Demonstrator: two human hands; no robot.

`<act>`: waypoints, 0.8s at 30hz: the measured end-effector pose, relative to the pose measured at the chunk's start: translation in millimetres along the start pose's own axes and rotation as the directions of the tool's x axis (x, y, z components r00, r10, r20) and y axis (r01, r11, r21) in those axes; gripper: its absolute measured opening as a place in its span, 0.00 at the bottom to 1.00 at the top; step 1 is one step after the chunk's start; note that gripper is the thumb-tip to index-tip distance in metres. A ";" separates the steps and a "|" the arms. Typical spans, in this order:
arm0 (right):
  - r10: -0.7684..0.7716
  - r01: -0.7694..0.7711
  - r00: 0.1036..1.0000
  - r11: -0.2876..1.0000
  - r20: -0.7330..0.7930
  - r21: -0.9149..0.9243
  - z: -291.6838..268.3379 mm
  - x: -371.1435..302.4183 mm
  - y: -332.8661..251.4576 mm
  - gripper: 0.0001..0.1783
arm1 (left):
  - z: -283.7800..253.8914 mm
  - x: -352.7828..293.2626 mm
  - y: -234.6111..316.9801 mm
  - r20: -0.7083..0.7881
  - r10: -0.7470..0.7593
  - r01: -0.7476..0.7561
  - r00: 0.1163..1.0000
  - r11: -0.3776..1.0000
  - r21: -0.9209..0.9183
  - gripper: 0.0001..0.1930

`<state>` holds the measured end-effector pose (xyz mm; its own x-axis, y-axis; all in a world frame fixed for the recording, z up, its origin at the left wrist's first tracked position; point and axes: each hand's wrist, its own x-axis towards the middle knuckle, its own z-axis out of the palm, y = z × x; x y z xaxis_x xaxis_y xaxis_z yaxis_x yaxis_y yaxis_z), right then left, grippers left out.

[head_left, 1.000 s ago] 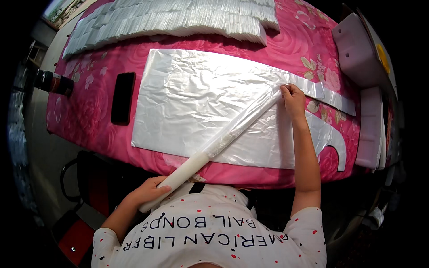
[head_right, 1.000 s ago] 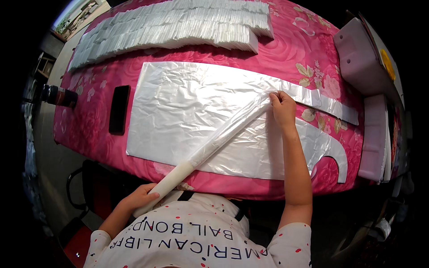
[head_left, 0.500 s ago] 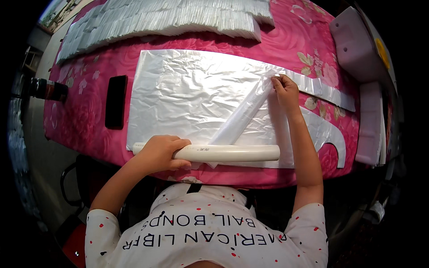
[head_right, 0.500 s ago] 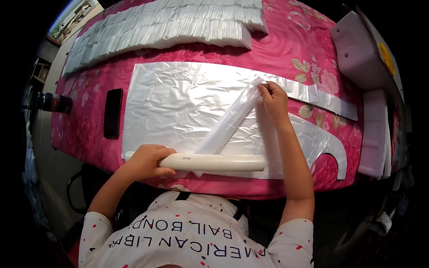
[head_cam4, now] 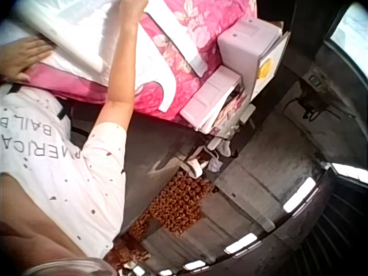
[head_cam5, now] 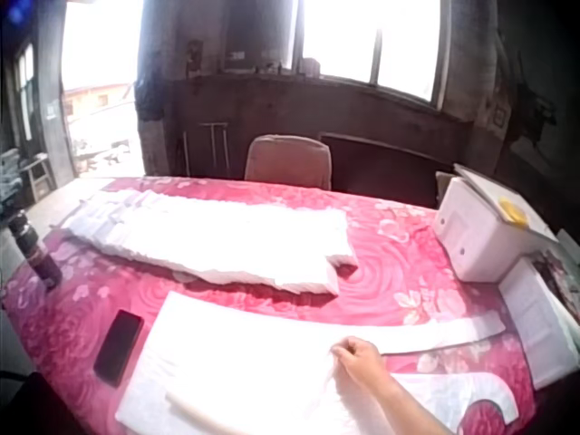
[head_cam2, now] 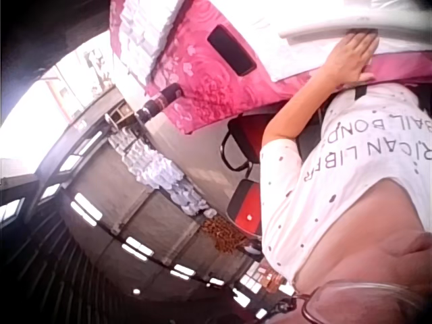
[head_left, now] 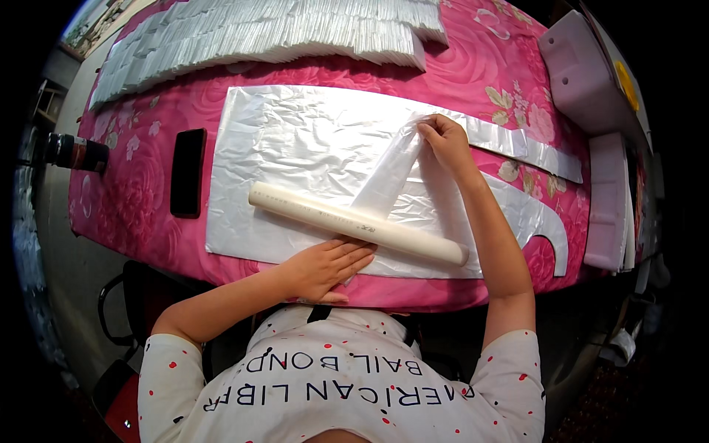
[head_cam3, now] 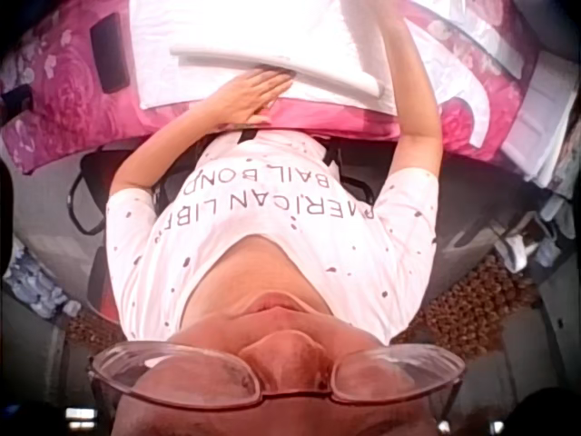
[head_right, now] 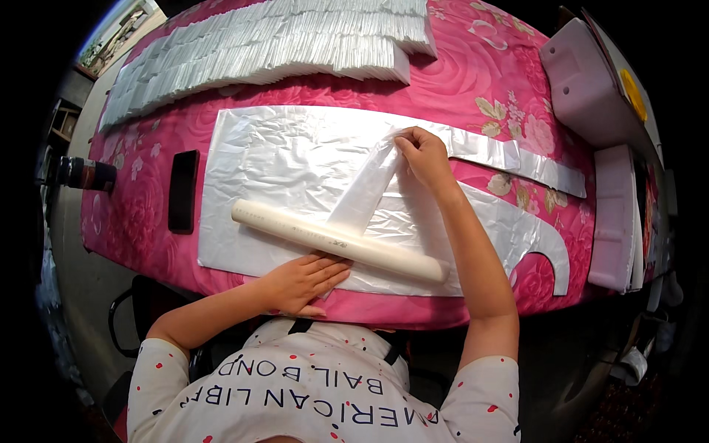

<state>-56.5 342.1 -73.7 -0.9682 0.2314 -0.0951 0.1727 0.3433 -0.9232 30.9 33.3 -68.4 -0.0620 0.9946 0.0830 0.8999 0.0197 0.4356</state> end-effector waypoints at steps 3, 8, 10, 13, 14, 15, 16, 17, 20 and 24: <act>-0.213 0.152 0.952 0.952 -0.219 -0.266 10.4 -18.0 -20.3 0.21 | 5.7 0.5 6.7 0.004 -0.043 0.044 0.999 0.998 -0.034 0.40; -0.434 0.469 0.882 0.768 0.185 -0.436 43.5 -119.8 -74.4 0.26 | 24.2 1.4 28.5 -0.002 -0.123 0.123 0.992 0.989 0.079 0.41; -0.463 0.574 0.819 0.659 0.339 -0.485 62.3 -157.3 -64.1 0.26 | 29.2 2.4 35.5 0.050 -0.173 0.166 0.984 0.979 0.115 0.41; -0.533 0.601 0.791 0.580 0.302 -0.551 64.4 -173.2 -39.9 0.26 | 28.4 4.8 40.3 0.015 -0.190 0.188 0.982 0.978 0.088 0.41; -0.545 0.587 0.793 0.566 0.271 -0.580 59.0 -171.4 -36.5 0.26 | 28.5 4.6 41.2 -0.025 -0.190 0.191 0.981 0.978 0.083 0.41; -0.560 0.573 0.793 0.552 0.240 -0.606 47.9 -166.8 -33.1 0.26 | 28.1 3.4 42.2 -0.021 -0.189 0.190 0.982 0.978 0.085 0.41; -0.575 0.559 0.791 0.538 0.209 -0.631 35.5 -161.4 -28.8 0.26 | 28.1 2.0 43.2 -0.018 -0.189 0.190 0.982 0.978 0.087 0.41; -0.552 0.496 0.819 0.548 0.153 -0.674 20.6 -155.1 -22.1 0.26 | 27.6 1.5 43.6 -0.016 -0.185 0.185 0.983 0.979 0.090 0.41; -0.514 0.269 0.854 0.569 -0.080 -0.777 -32.5 -137.8 -2.5 0.25 | 19.7 2.8 40.8 0.033 -0.138 0.137 0.990 0.990 0.009 0.41; -0.435 0.213 0.887 0.684 -0.155 -0.697 -58.7 -142.7 -1.4 0.25 | 2.5 2.1 29.2 -0.049 -0.085 0.084 0.995 0.996 -0.018 0.41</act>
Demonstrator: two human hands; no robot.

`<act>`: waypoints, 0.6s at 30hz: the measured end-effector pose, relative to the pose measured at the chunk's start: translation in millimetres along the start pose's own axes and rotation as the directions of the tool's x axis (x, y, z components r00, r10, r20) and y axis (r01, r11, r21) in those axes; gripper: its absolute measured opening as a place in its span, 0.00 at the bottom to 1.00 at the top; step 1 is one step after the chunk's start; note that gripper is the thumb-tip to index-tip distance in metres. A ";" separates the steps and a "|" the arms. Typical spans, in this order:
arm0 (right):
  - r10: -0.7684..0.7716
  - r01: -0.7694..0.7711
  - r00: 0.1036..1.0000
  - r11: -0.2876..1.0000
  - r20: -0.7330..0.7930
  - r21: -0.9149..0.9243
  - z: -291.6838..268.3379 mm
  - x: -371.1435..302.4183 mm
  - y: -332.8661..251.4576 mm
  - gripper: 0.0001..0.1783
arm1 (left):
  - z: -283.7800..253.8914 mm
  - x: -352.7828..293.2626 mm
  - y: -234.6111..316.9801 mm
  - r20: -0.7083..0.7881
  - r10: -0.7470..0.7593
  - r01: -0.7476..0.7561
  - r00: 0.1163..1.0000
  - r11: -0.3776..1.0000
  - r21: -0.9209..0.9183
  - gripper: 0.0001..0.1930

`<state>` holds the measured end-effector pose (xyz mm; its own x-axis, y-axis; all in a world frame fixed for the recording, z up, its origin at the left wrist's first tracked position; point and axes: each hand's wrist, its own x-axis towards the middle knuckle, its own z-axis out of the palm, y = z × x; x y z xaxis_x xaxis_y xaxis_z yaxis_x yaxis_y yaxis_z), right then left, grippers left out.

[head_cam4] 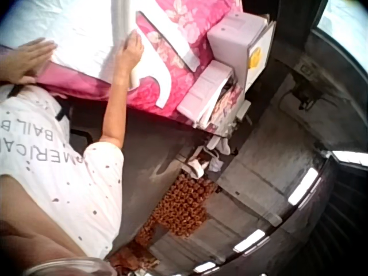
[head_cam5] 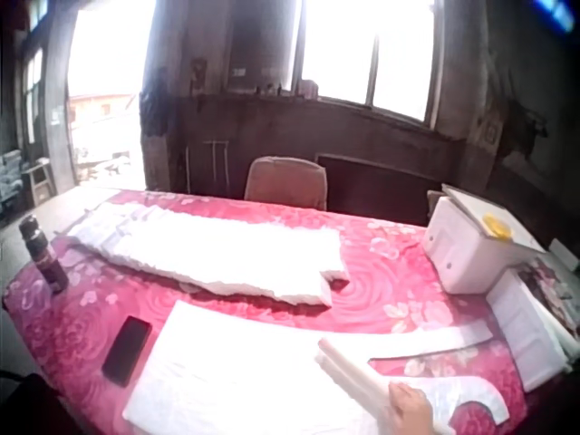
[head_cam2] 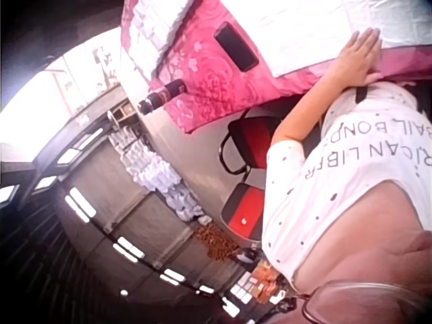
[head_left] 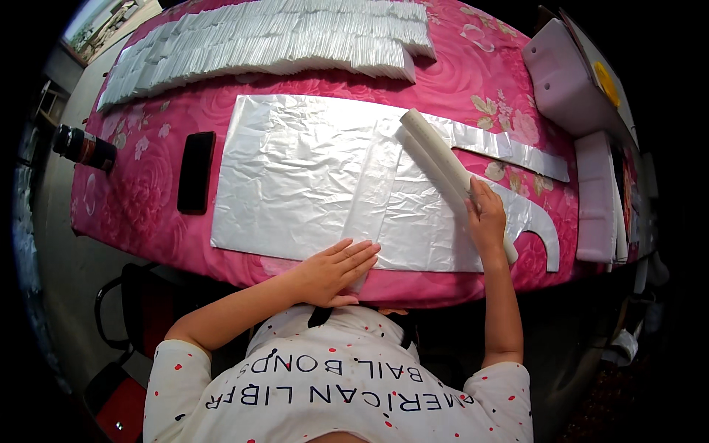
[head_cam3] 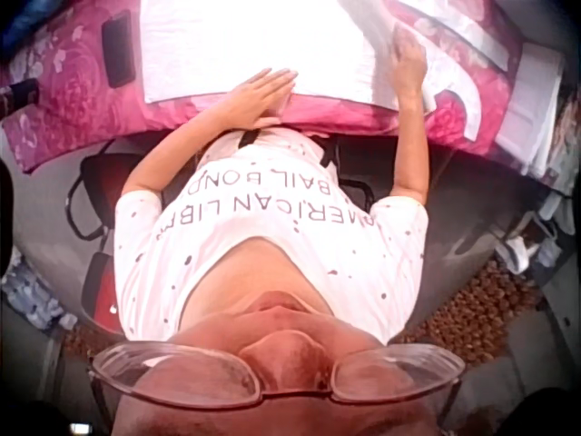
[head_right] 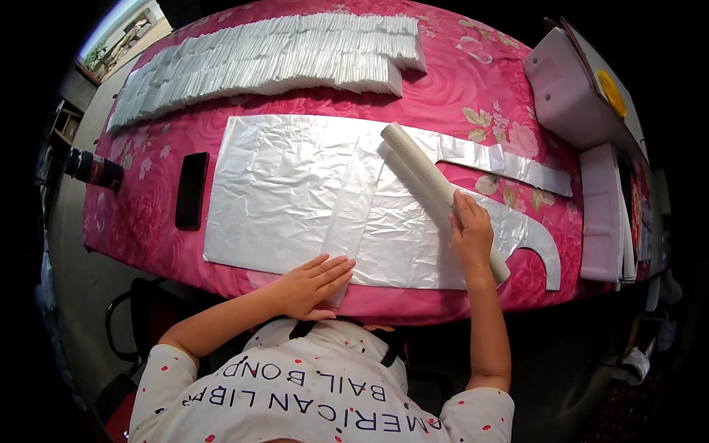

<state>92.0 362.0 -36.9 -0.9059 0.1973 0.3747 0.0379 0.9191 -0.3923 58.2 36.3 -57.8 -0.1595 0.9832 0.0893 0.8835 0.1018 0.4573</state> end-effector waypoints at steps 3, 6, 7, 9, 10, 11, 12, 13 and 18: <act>-0.134 0.109 0.984 0.974 0.119 0.201 -1.7 -17.6 -30.6 0.26 | -3.6 1.2 -2.1 0.010 -0.101 0.101 0.995 0.995 -0.014 0.40; -0.318 0.258 0.914 0.934 0.250 0.245 2.5 -33.4 -73.3 0.25 | 15.2 -3.3 8.9 0.067 -0.135 0.133 0.989 0.991 0.034 0.40; -0.359 0.304 0.903 0.922 0.237 0.240 10.1 -38.0 -78.5 0.24 | 27.8 -5.8 12.9 0.034 -0.153 0.153 0.988 0.988 0.015 0.39; -0.404 0.361 0.888 0.908 0.220 0.211 18.6 -39.5 -83.4 0.23 | 34.3 -6.0 24.4 0.037 -0.163 0.157 0.986 0.980 0.125 0.40; -0.409 0.373 0.887 0.909 0.215 0.188 21.5 -35.1 -84.7 0.22 | 35.9 -6.3 27.4 0.036 -0.169 0.160 0.985 0.971 0.180 0.40; -0.416 0.387 0.885 0.907 0.210 0.166 24.0 -29.6 -85.2 0.22 | 35.3 -7.0 29.0 0.029 -0.174 0.168 0.984 0.973 0.159 0.37; -0.412 0.385 0.890 0.909 0.194 0.162 28.0 -22.7 -84.5 0.22 | 36.0 -7.7 29.7 0.028 -0.179 0.172 0.983 0.972 0.162 0.36; -0.408 0.383 0.895 0.910 0.178 0.160 33.7 -13.9 -82.7 0.22 | 36.8 -8.3 30.1 0.026 -0.184 0.177 0.983 0.970 0.165 0.36; -0.400 0.391 0.914 0.913 0.069 0.115 66.2 44.7 -65.6 0.25 | 43.4 -9.3 27.4 0.011 -0.165 0.157 0.986 0.957 0.244 0.37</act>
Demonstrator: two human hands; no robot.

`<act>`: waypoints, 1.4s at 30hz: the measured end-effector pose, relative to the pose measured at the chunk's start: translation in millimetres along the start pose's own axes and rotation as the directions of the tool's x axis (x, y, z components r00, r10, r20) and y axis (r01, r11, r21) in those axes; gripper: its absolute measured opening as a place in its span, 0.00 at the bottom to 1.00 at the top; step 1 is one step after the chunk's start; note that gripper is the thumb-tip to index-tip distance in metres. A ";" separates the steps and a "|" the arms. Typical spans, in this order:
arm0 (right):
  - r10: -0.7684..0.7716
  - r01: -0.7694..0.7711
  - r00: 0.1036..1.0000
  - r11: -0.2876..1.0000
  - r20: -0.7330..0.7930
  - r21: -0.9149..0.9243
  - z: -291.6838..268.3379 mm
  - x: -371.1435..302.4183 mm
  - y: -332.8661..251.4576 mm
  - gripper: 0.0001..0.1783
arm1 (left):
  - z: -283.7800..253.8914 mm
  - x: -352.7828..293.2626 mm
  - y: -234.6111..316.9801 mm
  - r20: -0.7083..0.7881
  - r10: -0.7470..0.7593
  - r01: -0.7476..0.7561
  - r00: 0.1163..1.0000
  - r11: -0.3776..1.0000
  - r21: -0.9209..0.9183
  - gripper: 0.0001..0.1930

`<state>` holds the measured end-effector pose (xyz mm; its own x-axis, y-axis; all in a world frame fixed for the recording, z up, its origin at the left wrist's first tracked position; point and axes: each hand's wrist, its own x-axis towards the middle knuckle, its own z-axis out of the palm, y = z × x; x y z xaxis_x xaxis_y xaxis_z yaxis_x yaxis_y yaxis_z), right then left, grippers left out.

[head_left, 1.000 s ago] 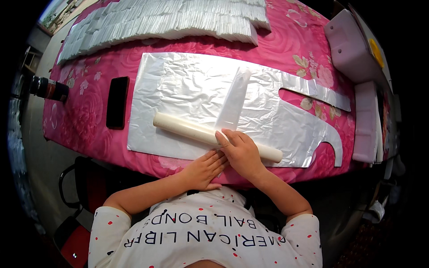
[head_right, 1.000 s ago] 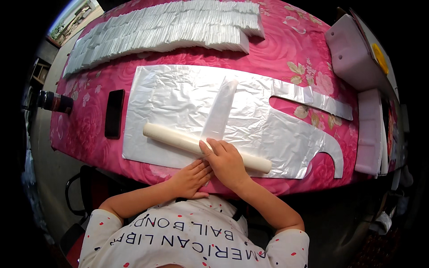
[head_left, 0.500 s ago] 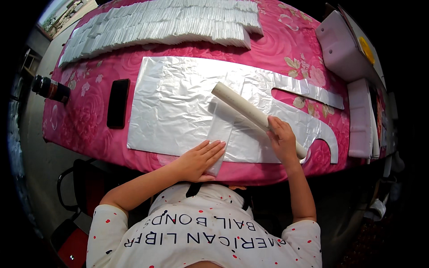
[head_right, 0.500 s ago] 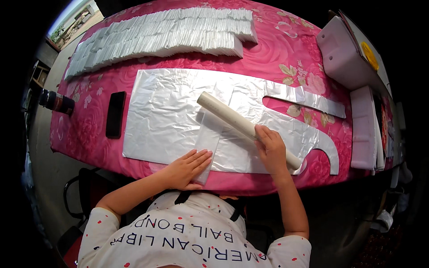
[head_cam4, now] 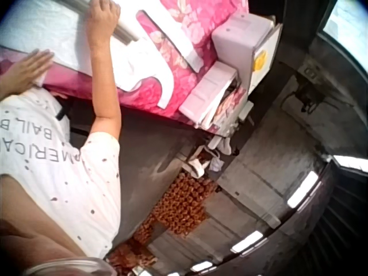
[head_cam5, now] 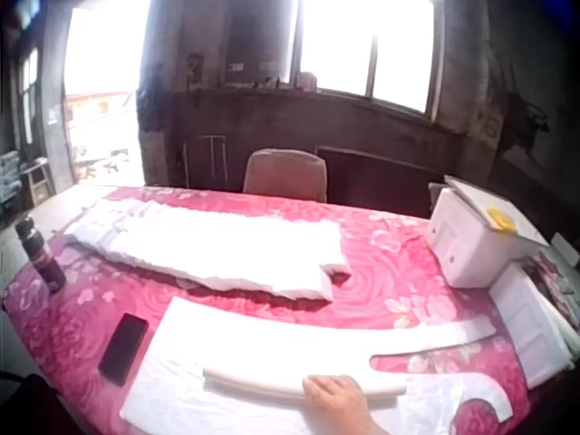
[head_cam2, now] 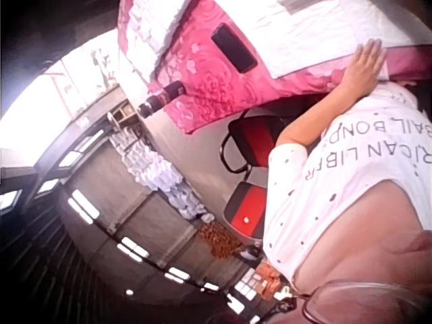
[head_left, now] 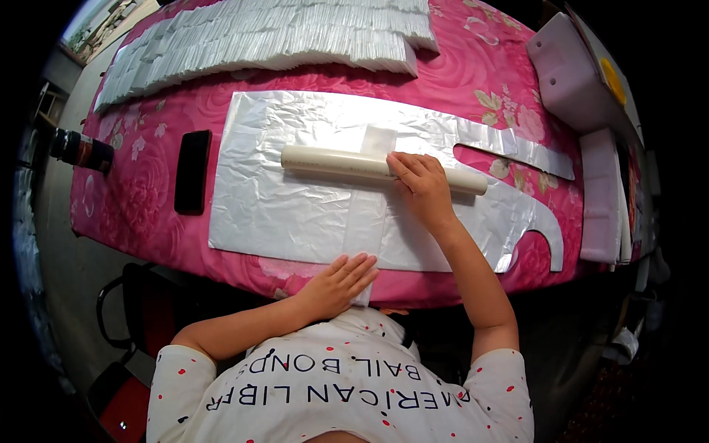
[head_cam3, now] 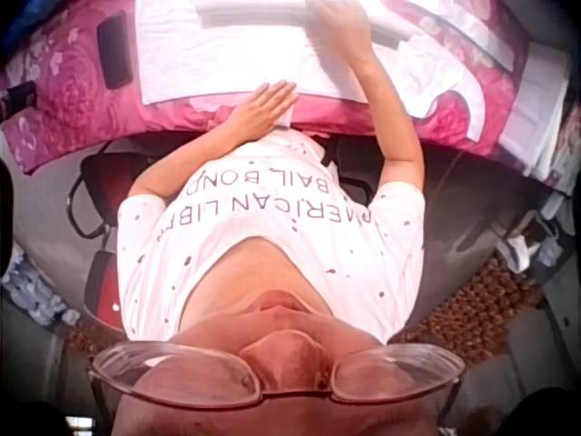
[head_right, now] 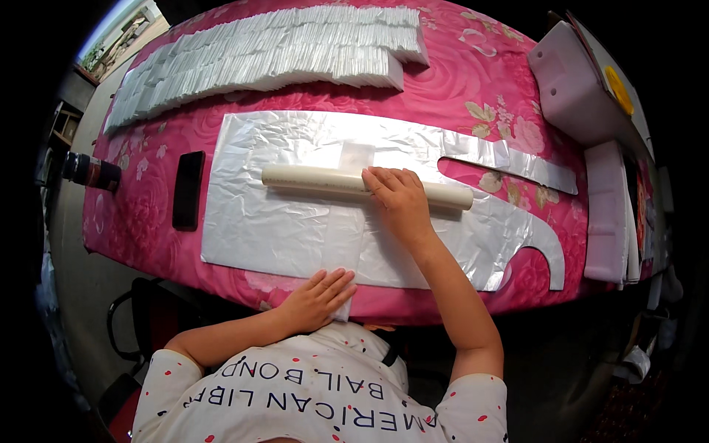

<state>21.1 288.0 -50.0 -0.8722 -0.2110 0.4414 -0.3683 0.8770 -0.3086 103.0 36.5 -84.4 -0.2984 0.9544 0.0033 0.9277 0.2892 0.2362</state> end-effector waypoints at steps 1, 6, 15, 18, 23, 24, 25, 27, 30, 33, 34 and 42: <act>0.006 -0.006 1.000 1.000 -0.018 -0.001 4.3 10.7 7.4 0.25 | 0.3 -0.4 -0.7 -0.007 0.006 -0.006 1.000 1.000 0.001 0.37; 0.041 -0.041 0.999 0.998 0.002 0.039 16.6 44.1 32.4 0.25 | -22.1 -1.0 -14.7 0.051 0.142 -0.136 0.989 0.986 -0.099 0.32; -0.161 0.074 0.938 0.958 0.306 0.277 3.9 -23.6 -34.7 0.30 | -23.3 -11.5 -37.3 -0.059 0.278 -0.283 0.959 0.918 -0.279 0.21; -0.233 0.052 0.866 0.922 0.442 0.383 -6.5 -53.1 -57.7 0.31 | -23.3 -11.8 -39.0 -0.154 0.269 -0.309 0.951 0.860 -0.405 0.21; -0.122 0.006 0.939 0.940 0.320 0.341 -4.3 -66.8 -68.9 0.27 | -32.0 -7.6 -43.6 -0.343 0.222 -0.360 0.913 0.834 -0.419 0.23; -0.101 0.008 0.952 0.952 0.291 0.307 1.2 -71.0 -69.2 0.26 | -37.2 -4.1 -45.1 -0.296 0.187 -0.292 0.937 0.883 -0.368 0.25; -0.081 0.008 0.962 0.962 0.260 0.272 3.7 -73.7 -69.3 0.25 | -43.7 0.9 -45.7 -0.252 0.147 -0.224 0.956 0.923 -0.311 0.28; -0.072 0.023 0.973 0.976 0.219 0.218 2.6 -74.2 -71.1 0.22 | -47.7 7.6 -46.8 -0.186 0.030 -0.080 0.982 0.960 -0.268 0.33; -0.046 0.008 0.982 0.979 0.185 0.204 0.2 -73.9 -68.9 0.19 | -40.7 13.1 -52.5 -0.202 -0.022 -0.035 0.979 0.961 -0.274 0.31; 0.038 -0.102 0.974 0.955 0.225 0.278 -5.9 -66.6 -65.6 0.17 | -37.1 18.7 -53.0 -0.268 -0.076 -0.019 0.960 0.942 -0.335 0.30; 0.072 -0.151 0.965 0.939 0.251 0.310 -7.3 -63.0 -64.4 0.16 | -37.7 20.4 -53.1 -0.250 -0.117 0.016 0.961 0.928 -0.371 0.29; 0.557 -0.784 0.615 0.509 0.559 0.355 -2.1 -27.2 -53.0 0.14 | -55.1 43.0 -52.1 -0.157 -0.630 0.267 0.760 0.524 -0.809 0.28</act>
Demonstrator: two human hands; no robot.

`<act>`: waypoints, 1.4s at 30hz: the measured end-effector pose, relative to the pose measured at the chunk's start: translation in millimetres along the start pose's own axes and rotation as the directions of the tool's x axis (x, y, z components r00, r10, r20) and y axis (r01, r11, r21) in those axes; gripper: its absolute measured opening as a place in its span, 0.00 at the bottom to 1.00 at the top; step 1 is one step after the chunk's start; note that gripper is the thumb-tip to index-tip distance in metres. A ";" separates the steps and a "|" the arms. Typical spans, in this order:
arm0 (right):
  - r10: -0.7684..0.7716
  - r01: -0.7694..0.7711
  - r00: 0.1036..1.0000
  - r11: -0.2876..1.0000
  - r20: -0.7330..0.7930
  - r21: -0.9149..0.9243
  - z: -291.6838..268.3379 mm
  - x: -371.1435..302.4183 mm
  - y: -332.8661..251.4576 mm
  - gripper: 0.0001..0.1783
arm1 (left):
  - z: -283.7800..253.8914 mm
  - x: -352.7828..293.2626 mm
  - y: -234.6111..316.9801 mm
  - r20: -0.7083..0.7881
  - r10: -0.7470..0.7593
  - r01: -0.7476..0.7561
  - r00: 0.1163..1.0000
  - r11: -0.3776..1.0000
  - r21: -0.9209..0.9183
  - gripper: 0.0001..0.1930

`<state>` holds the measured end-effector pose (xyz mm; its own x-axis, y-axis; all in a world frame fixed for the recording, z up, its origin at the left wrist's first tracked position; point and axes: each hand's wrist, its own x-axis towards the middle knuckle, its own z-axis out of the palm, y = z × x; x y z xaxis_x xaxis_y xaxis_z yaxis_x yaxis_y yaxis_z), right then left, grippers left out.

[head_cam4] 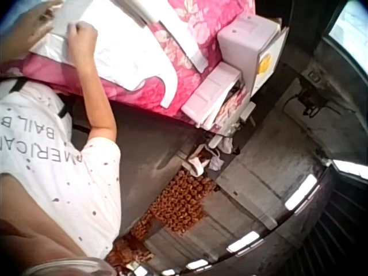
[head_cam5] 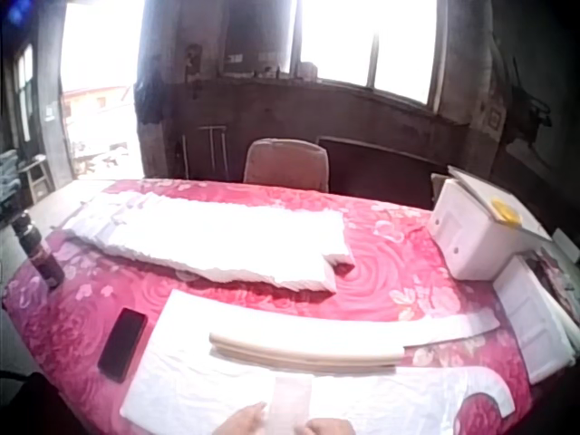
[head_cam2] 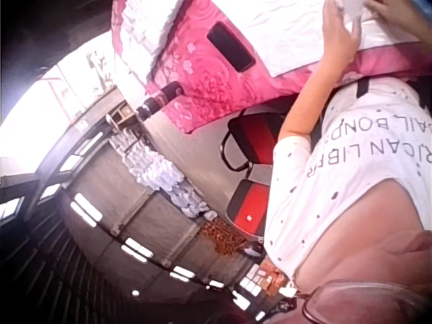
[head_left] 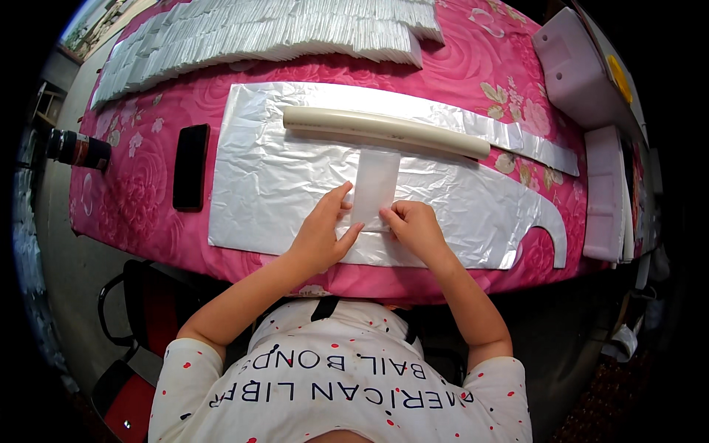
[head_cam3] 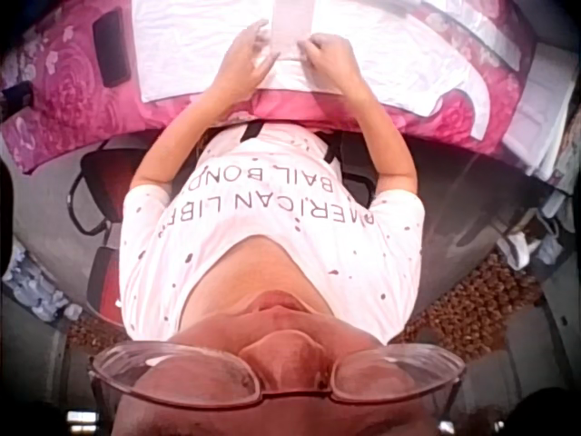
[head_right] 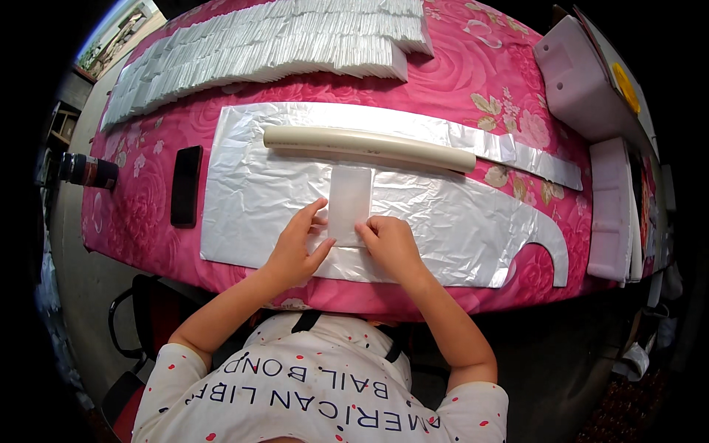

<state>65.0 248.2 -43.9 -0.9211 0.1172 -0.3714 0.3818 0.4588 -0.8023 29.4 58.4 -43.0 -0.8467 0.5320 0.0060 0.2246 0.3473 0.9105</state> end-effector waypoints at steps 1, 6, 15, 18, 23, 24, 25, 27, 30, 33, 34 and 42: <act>0.030 -0.030 0.999 0.999 0.022 0.024 -1.2 2.3 -2.2 0.14 | 2.8 -1.6 -8.2 -0.015 0.138 -0.136 0.990 0.984 0.112 0.33; 0.155 -0.165 0.981 0.983 0.116 0.077 -6.2 10.5 -7.1 0.14 | 25.8 -9.6 -12.1 0.320 0.230 -0.377 0.919 0.754 0.539 0.40; -0.117 0.066 0.981 0.951 -0.154 -0.303 5.6 -11.1 -5.8 0.16 | 35.5 -9.4 -19.8 0.281 0.193 -0.330 0.940 0.722 0.608 0.38; -0.512 0.334 0.833 0.767 -0.210 -0.548 9.5 -11.7 16.1 0.25 | 30.9 -4.4 -18.0 0.268 0.239 -0.357 0.933 0.688 0.631 0.36; -0.778 0.617 0.616 0.381 0.122 -0.689 -5.9 1.5 17.7 0.28 | 29.9 3.4 -15.5 0.246 0.280 -0.371 0.928 0.633 0.680 0.31; -0.747 0.635 0.646 0.411 0.157 -0.654 -7.8 5.2 18.0 0.28 | 29.6 5.3 -15.1 0.247 0.295 -0.382 0.923 0.623 0.682 0.30; -0.715 0.649 0.672 0.443 0.194 -0.618 -9.6 9.4 19.3 0.27 | 29.1 7.3 -14.7 0.248 0.310 -0.392 0.918 0.614 0.685 0.28; -0.688 0.677 0.685 0.478 0.240 -0.560 -14.5 16.1 18.6 0.26 | 27.4 11.5 -17.5 0.242 0.360 -0.422 0.901 0.595 0.684 0.25; -0.711 0.709 0.663 0.494 0.235 -0.504 -21.5 20.3 18.1 0.25 | 23.5 17.3 -22.2 0.239 0.429 -0.469 0.871 0.585 0.662 0.22; -0.732 0.719 0.652 0.514 0.199 -0.467 -21.4 20.3 20.0 0.24 | 16.3 15.7 -19.5 0.276 0.441 -0.512 0.854 0.618 0.596 0.23; -0.733 0.721 0.652 0.522 0.193 -0.456 -20.1 16.5 20.0 0.23 | 13.8 10.4 -20.7 0.302 0.458 -0.545 0.836 0.628 0.555 0.24; -0.793 0.776 0.596 0.526 0.131 -0.347 0.7 -15.1 20.7 0.18 | -4.2 -14.7 -23.0 0.339 0.496 -0.601 0.799 0.685 0.413 0.30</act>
<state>86.8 255.2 -55.2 -0.8412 -0.4091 0.3536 -0.5407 0.6380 -0.5483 34.7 39.3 -62.3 -0.4016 0.8595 0.3163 0.8615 0.2373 0.4490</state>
